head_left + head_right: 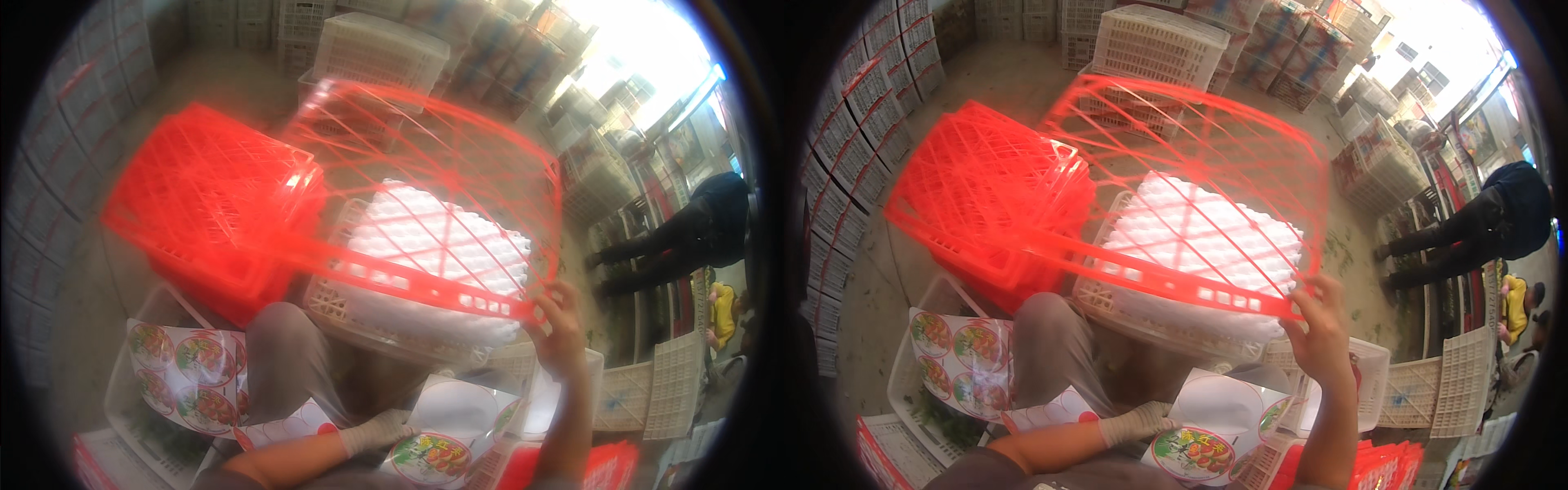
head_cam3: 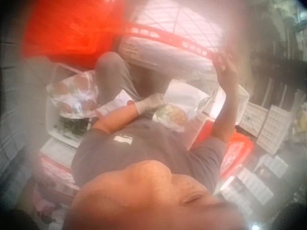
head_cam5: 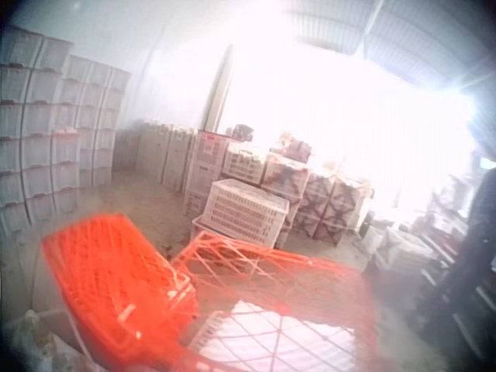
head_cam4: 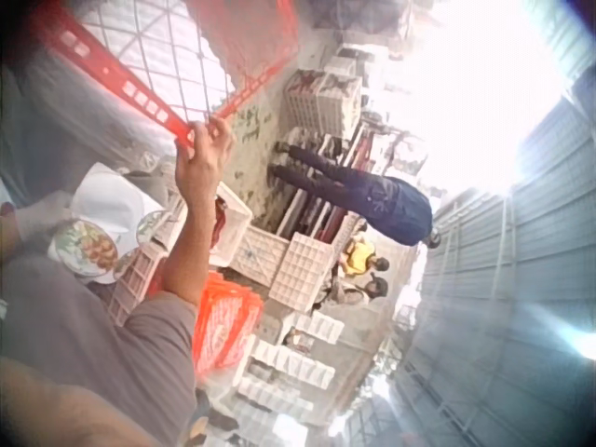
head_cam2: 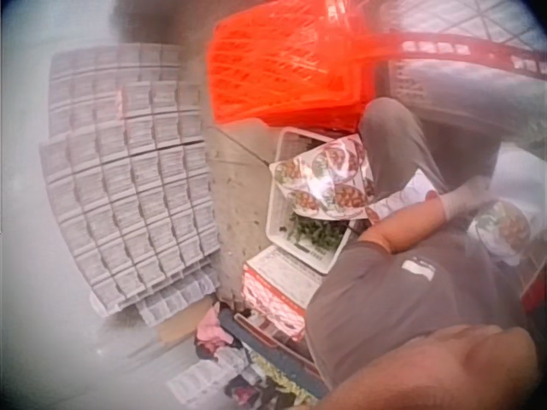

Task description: The person sits on the floor and repeatedly applies round stickers to the top of white plastic containers. They peel stickers from sheets, place them on the containers, and stack the labeled containers into red crates.

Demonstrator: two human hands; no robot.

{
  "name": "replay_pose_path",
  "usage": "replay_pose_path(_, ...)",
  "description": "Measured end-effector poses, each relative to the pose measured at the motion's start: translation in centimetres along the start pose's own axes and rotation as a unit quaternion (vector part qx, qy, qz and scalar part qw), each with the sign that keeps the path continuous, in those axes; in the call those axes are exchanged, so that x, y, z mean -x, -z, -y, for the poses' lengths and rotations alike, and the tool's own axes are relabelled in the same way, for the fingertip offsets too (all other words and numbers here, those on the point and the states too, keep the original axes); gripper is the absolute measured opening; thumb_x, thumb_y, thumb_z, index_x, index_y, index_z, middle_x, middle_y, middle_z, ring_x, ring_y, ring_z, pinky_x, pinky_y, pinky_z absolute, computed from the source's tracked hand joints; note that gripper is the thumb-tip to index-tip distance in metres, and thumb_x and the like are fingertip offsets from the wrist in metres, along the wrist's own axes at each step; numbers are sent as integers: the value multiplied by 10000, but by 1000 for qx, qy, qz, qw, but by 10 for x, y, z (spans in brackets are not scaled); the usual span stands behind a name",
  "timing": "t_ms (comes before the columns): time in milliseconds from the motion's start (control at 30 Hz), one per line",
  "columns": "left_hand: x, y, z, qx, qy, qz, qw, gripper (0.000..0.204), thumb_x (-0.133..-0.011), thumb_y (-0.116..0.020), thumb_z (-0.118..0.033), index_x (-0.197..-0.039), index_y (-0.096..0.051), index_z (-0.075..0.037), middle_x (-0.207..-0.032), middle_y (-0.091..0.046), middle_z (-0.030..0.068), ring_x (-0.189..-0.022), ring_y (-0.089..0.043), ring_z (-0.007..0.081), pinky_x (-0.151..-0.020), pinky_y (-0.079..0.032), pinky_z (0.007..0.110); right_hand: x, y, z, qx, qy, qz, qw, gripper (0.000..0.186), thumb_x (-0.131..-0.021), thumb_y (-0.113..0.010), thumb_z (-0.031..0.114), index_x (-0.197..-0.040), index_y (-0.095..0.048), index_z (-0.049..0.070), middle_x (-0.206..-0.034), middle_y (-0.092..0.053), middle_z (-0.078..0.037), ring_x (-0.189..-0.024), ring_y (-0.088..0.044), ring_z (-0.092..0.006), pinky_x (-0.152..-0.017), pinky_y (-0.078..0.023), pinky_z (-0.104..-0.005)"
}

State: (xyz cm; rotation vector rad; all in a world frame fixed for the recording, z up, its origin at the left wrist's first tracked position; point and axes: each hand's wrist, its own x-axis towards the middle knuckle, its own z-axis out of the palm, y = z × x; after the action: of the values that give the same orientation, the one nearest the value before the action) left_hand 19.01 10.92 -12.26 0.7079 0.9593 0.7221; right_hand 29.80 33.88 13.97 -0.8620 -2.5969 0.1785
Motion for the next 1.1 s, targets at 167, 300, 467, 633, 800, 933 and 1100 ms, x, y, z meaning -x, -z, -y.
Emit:
replay_pose_path(167, 0, 3, -6, -52, -5, 6, 999, 353, -908, -622, -220, -1163, -648, 23, -1048, -701, 145, -987, -646, 214, -895, -482, 329, 58, -15, -34, 24, -73, 13, 997, 355, -705, -763, -2, -1033, -631, 38, -1218, -510, -159, -1103, -545, -354, -849, -521, -403)
replay_pose_path(300, 0, 3, -3, -31, 1, 3, 1000, 363, -886, -635, -197, -1188, -649, 4, -1026, -696, 69, -960, -619, 134, -879, -485, 306, 79, -47, -48, -8, -97, 22, 995, 371, -692, -765, 20, -1037, -641, 69, -1225, -519, -147, -1085, -552, -328, -871, -479, -408)
replay_pose_path(467, -3, 3, 3, -68, 22, -15, 997, 357, -878, -642, -212, -1163, -662, 2, -997, -693, 65, -965, -614, 139, -891, -475, 307, 84, -70, -55, 53, -80, 48, 994, 388, -680, -770, 28, -1043, -639, 74, -1226, -527, -142, -1097, -547, -333, -844, -505, -408)
replay_pose_path(633, -6, 7, 9, -97, 3, -12, 995, 361, -863, -642, -229, -1141, -665, 1, -976, -691, 75, -928, -616, 143, -865, -483, 309, 87, -76, -62, 66, -83, 61, 992, 387, -703, -763, 51, -1063, -631, 103, -1248, -521, -127, -1148, -534, -331, -871, -505, -420)
replay_pose_path(800, -4, 6, 4, -102, -7, -18, 995, 353, -848, -646, -236, -1088, -671, 21, -920, -680, 83, -863, -604, 143, -813, -486, 308, 85, -80, -67, 67, -86, 62, 992, 433, -710, -756, 47, -1117, -621, 107, -1276, -510, -132, -1179, -525, -339, -912, -490, -423)
replay_pose_path(933, 5, 5, -12, -149, -9, -38, 988, 342, -846, -652, -240, -1041, -673, 40, -867, -666, 80, -820, -592, 139, -763, -490, 306, 91, -74, -57, 79, -109, 63, 989, 531, -720, -749, 41, -1222, -585, 99, -1315, -503, -147, -1195, -514, -359, -952, -468, -427)
replay_pose_path(1100, 17, 3, -33, -28, 0, -62, 998, 327, -873, -653, -256, -1013, -673, 39, -843, -660, 52, -791, -574, 89, -718, -491, 290, 142, -46, -39, 5, -174, 1, 985, 567, -771, -742, 84, -1297, -536, 45, -1331, -512, -196, -1198, -510, -386, -975, -450, -429)
